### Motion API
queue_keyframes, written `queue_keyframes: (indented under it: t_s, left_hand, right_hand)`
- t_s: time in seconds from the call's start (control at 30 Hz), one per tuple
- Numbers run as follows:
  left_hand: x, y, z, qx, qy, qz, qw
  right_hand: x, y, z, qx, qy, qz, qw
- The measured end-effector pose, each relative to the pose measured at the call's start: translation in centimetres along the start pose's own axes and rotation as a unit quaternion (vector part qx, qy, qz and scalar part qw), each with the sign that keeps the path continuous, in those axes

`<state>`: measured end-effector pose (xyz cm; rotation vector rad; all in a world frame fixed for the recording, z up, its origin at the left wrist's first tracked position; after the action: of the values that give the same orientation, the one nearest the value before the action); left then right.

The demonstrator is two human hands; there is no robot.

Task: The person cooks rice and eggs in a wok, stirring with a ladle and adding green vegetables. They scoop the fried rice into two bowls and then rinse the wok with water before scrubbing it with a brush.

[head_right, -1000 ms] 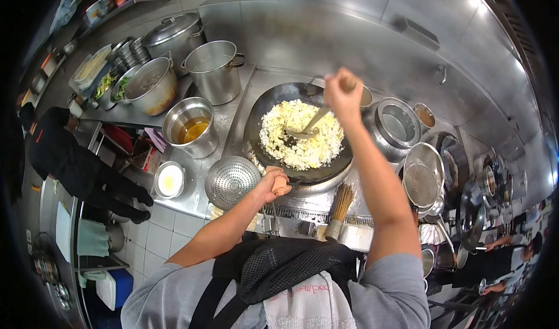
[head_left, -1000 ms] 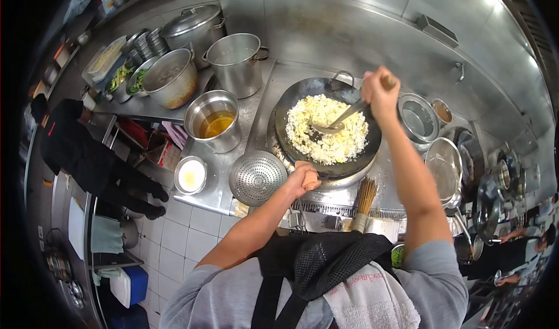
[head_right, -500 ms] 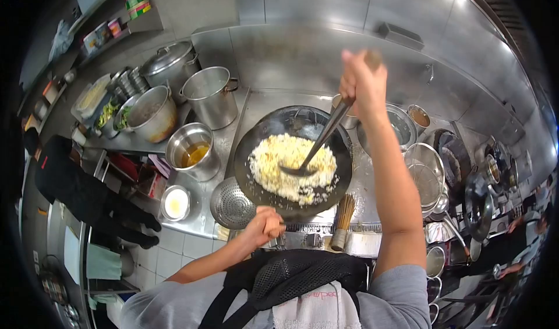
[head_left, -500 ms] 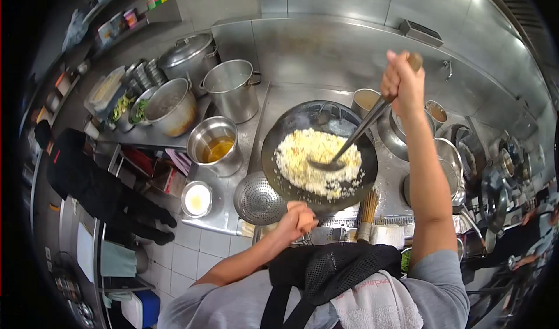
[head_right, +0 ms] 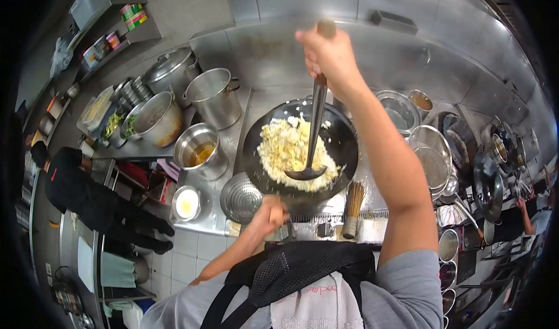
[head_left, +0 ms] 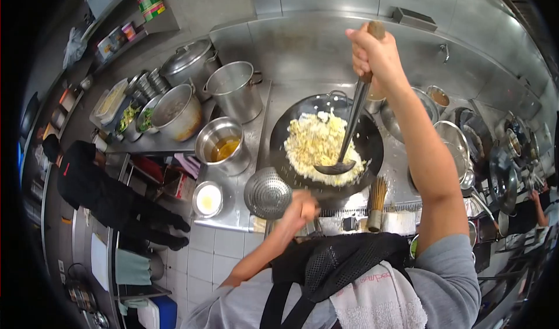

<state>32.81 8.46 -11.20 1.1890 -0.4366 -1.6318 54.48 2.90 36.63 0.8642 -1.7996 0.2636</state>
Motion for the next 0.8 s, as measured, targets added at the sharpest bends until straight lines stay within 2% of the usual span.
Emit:
queue_keyframes:
  t_s: [0.07, 0.13, 0.2, 0.23, 0.27, 0.3, 0.33, 0.37, 0.4, 0.43, 0.47, 0.53, 0.6, 0.67, 0.7, 0.77, 0.8]
  left_hand:
    - [-0.2, 0.3, 0.9, -0.025, -0.013, 0.026, 0.999]
    - [-1.7, 3.7, 1.7, -0.029, -0.013, 0.046, 0.998]
    - [-1.6, 5.0, 4.2, -0.103, -0.029, 0.007, 0.994]
    - [-1.0, 4.2, 1.0, -0.026, -0.062, 0.03, 0.997]
    - [-0.4, 3.1, -3.5, 0.126, -0.087, 0.107, 0.982]
    - [-1.1, 4.7, -3.0, 0.024, -0.052, 0.061, 0.997]
    - [-2.1, 6.3, -1.9, -0.075, -0.017, 0.008, 0.997]
    - [0.6, 2.1, -3.8, -0.004, 0.007, 0.073, 0.997]
    - [2.4, 1.0, -1.3, -0.029, -0.007, 0.081, 0.996]
    - [4.1, -0.9, -0.2, 0.082, -0.035, 0.084, 0.992]
    - [4.8, -1.9, 1.8, -0.011, -0.022, -0.009, 1.0]
    - [3.7, -1.7, 2.5, -0.015, -0.014, -0.05, 0.999]
    - [0.1, 1.5, 0.0, -0.083, 0.037, 0.024, 0.996]
    - [-1.8, 2.1, -5.0, -0.042, -0.023, 0.058, 0.997]
    - [-1.7, 1.1, -7.3, -0.044, -0.018, 0.075, 0.996]
    - [-1.2, 0.3, -11.2, -0.004, -0.05, -0.013, 0.999]
    - [-1.1, 0.9, -11.0, -0.006, -0.04, 0.001, 0.999]
  right_hand:
    - [1.0, 0.7, 0.7, 0.012, 0.015, 0.008, 1.0]
    - [3.9, 1.3, 0.9, 0.033, 0.016, -0.008, 0.999]
    - [4.5, 1.7, 1.6, 0.039, 0.012, -0.025, 0.999]
    - [3.1, 1.9, 2.1, 0.031, 0.002, -0.013, 0.999]
    - [1.0, 1.9, 2.6, 0.021, -0.007, 0.0, 1.0]
    - [-3.4, 1.8, 3.0, 0.005, -0.063, 0.066, 0.996]
    - [-8.2, 0.7, 2.6, -0.002, -0.047, 0.007, 0.999]
    - [-9.5, -0.8, 2.7, -0.007, -0.063, 0.005, 0.998]
    - [-8.3, -2.0, 2.2, -0.009, -0.075, 0.011, 0.997]
    - [-7.2, -3.0, 2.0, -0.004, -0.083, -0.02, 0.996]
    - [-6.2, -3.6, 1.8, 0.004, -0.087, -0.052, 0.995]
    - [-3.3, -3.3, 1.7, 0.0, -0.062, -0.062, 0.996]
    - [-1.5, -3.2, 1.0, -0.01, -0.054, -0.047, 0.997]
    - [1.7, -3.1, 0.3, -0.027, -0.068, -0.005, 0.997]
    - [3.4, -3.2, -0.2, -0.001, -0.056, -0.046, 0.997]
    - [8.6, -2.8, 0.4, 0.018, -0.109, -0.032, 0.993]
    - [10.2, -3.0, 0.9, 0.02, -0.122, -0.042, 0.992]
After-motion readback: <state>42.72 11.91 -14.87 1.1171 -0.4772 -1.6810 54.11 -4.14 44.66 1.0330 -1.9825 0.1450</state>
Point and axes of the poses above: each hand's wrist, its own z-axis away from the middle knuckle, its own y-axis out of the palm, x = y × z, the point moved 6 cm from there along -z, towards the middle knuckle, and after that the axes turned 4 degrees about -x, right-handed, at the moved point
